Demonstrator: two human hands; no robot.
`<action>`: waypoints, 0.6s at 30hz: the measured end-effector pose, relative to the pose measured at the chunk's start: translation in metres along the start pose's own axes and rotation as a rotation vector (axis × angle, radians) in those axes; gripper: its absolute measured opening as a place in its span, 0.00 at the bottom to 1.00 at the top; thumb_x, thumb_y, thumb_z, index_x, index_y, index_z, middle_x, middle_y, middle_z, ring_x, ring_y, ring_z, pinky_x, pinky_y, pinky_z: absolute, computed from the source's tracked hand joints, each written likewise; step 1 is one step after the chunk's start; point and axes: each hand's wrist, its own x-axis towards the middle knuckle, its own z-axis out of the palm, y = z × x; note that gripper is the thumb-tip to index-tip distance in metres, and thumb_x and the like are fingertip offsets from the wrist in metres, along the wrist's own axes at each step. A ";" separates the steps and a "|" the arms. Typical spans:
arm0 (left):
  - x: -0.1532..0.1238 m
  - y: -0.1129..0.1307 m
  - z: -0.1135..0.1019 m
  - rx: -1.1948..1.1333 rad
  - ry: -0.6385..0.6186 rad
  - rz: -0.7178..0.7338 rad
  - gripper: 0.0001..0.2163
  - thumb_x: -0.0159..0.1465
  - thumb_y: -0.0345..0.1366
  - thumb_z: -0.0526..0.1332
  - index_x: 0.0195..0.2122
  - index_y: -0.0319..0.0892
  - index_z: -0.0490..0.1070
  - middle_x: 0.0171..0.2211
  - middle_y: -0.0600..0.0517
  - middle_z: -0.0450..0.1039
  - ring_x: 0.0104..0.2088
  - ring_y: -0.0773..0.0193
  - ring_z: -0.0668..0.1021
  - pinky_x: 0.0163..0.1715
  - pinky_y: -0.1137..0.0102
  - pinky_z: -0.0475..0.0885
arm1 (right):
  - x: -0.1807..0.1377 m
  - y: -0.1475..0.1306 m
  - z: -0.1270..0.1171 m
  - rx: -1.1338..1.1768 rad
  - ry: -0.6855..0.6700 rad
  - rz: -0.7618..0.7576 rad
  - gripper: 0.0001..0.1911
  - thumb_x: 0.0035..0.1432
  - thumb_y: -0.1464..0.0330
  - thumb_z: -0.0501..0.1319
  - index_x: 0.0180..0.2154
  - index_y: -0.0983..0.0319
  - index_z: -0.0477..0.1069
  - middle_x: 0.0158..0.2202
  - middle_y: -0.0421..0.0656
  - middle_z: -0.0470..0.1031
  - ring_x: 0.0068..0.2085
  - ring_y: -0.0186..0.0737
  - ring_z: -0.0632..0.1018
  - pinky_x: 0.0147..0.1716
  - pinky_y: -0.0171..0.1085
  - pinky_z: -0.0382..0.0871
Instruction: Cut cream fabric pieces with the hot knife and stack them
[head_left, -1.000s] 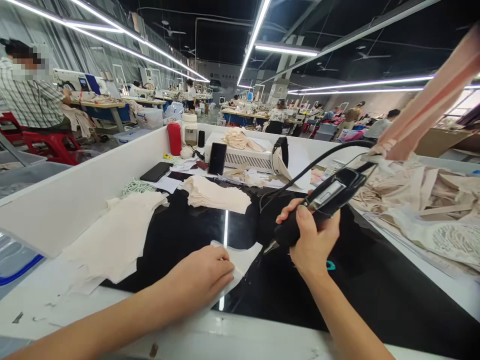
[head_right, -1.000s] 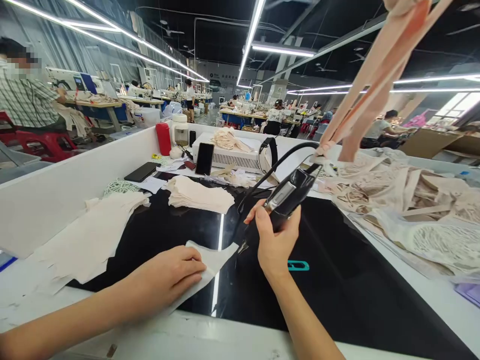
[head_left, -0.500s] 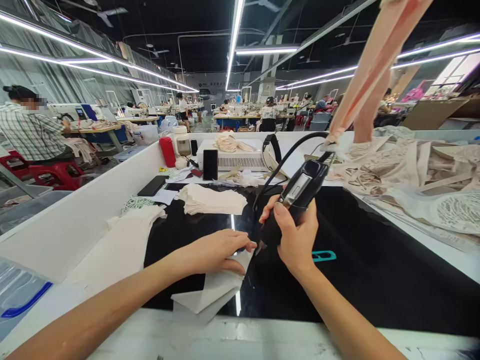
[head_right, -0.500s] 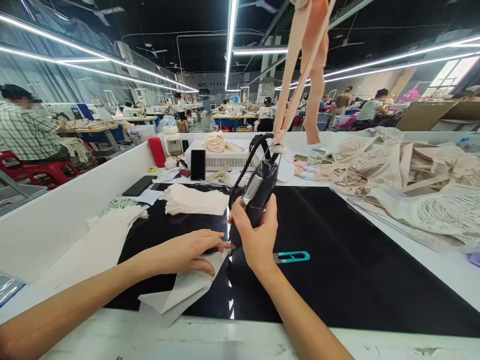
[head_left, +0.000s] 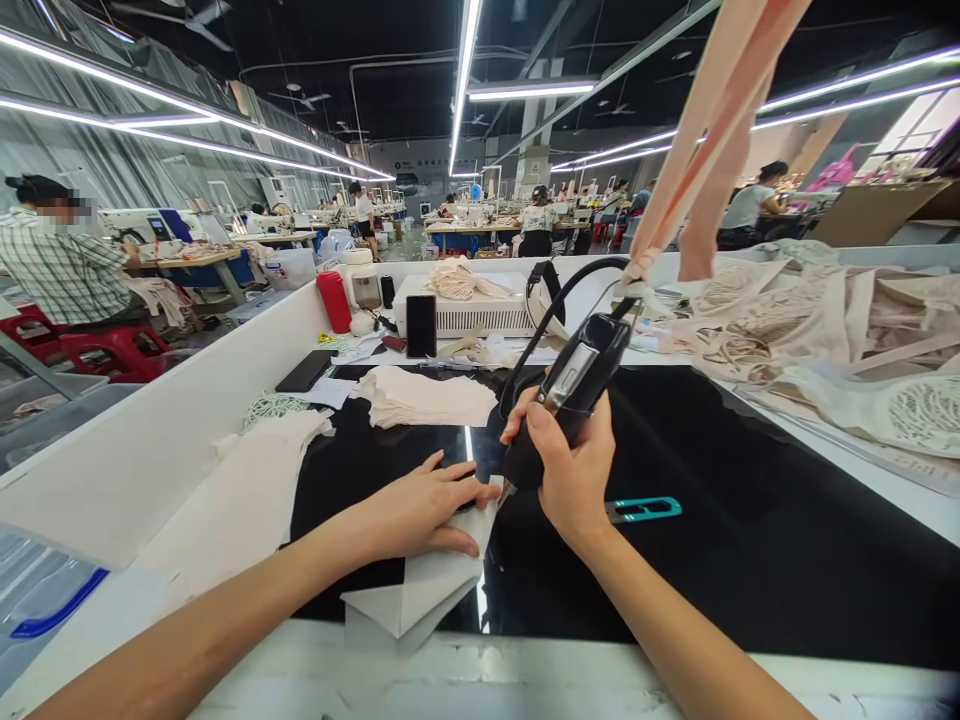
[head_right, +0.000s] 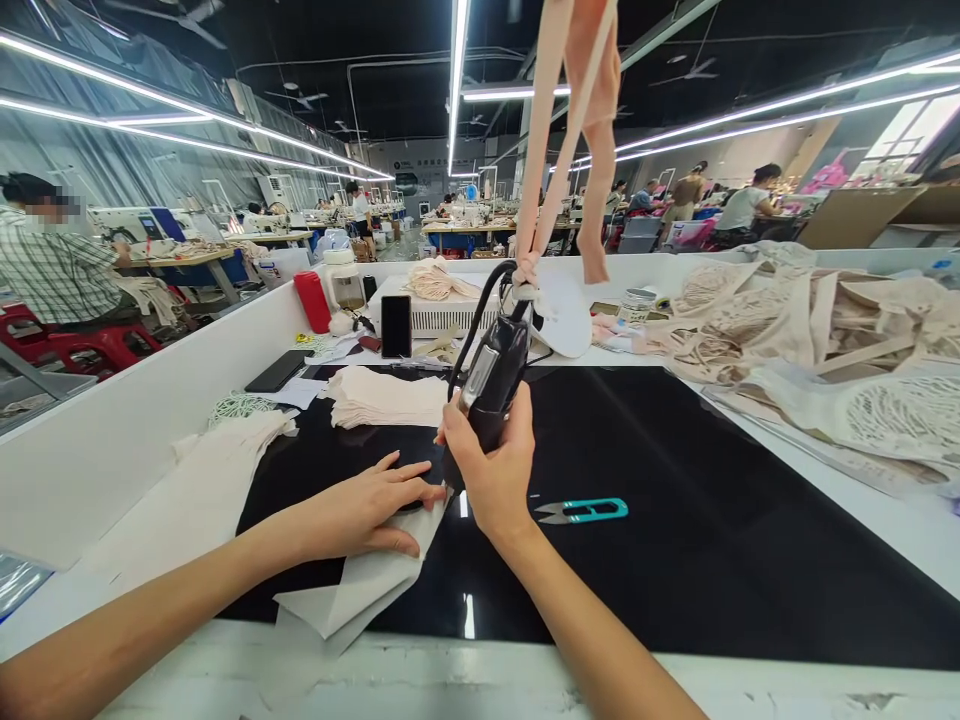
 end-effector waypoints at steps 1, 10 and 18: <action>-0.001 0.000 0.001 0.008 0.006 -0.003 0.33 0.70 0.47 0.71 0.72 0.49 0.61 0.59 0.44 0.78 0.76 0.42 0.61 0.74 0.34 0.49 | -0.001 0.001 0.001 -0.001 0.000 -0.001 0.17 0.61 0.62 0.73 0.45 0.53 0.68 0.31 0.33 0.78 0.25 0.33 0.77 0.25 0.35 0.76; -0.006 0.002 0.002 0.040 0.049 0.006 0.21 0.69 0.47 0.71 0.58 0.45 0.70 0.60 0.43 0.77 0.73 0.44 0.67 0.74 0.36 0.51 | -0.009 0.002 0.014 0.009 -0.027 0.009 0.15 0.61 0.64 0.72 0.44 0.54 0.68 0.32 0.33 0.78 0.25 0.33 0.78 0.26 0.36 0.78; -0.005 0.006 -0.002 0.056 0.006 -0.030 0.17 0.69 0.44 0.72 0.55 0.44 0.74 0.61 0.44 0.76 0.73 0.43 0.67 0.73 0.31 0.50 | -0.017 0.001 0.021 0.021 -0.068 0.007 0.16 0.62 0.66 0.71 0.47 0.53 0.67 0.29 0.31 0.77 0.25 0.34 0.78 0.28 0.36 0.77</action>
